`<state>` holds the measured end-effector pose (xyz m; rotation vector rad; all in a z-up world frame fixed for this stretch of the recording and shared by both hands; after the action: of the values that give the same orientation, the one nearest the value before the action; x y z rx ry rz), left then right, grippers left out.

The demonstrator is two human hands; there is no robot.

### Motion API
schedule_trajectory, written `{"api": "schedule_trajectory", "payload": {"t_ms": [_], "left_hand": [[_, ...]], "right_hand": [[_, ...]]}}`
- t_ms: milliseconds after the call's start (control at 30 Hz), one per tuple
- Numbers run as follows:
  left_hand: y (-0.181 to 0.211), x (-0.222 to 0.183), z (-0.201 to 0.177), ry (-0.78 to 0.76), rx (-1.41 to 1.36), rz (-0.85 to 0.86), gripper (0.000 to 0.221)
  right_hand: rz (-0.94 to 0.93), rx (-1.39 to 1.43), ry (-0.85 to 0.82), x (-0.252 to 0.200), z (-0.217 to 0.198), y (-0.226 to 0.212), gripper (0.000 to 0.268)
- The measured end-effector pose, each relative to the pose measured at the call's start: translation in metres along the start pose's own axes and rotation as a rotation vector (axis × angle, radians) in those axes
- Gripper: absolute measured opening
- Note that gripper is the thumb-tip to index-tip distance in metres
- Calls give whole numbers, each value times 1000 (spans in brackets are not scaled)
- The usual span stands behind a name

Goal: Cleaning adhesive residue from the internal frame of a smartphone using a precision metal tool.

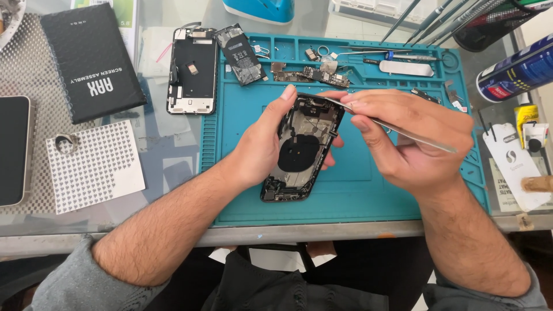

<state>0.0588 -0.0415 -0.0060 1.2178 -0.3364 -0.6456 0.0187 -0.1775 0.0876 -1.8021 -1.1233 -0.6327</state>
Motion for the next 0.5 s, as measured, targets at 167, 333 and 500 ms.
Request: {"api": "schedule_trajectory", "payload": {"t_ms": [167,333,500], "left_hand": [[-2,1,0,17,0,-39,81],[-2,1,-1,21,-10,-20,80],[1,0,0,33,19,-9,79]], "right_hand": [[-17,-15,1,1,4,2,4],[-25,12,-3,1,4,3,3],[-32,-33,-19,1,6,1,4]]}}
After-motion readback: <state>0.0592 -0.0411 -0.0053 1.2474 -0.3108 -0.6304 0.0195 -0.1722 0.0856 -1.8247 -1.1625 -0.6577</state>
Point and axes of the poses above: each hand's wrist, its own x-axis towards the middle knuckle, its own z-axis out of the palm, y = z × x, the point moved 7 cm from there along x, towards the middle knuckle, and after that the axes turned 13 degrees about x, right-handed, at the moved point
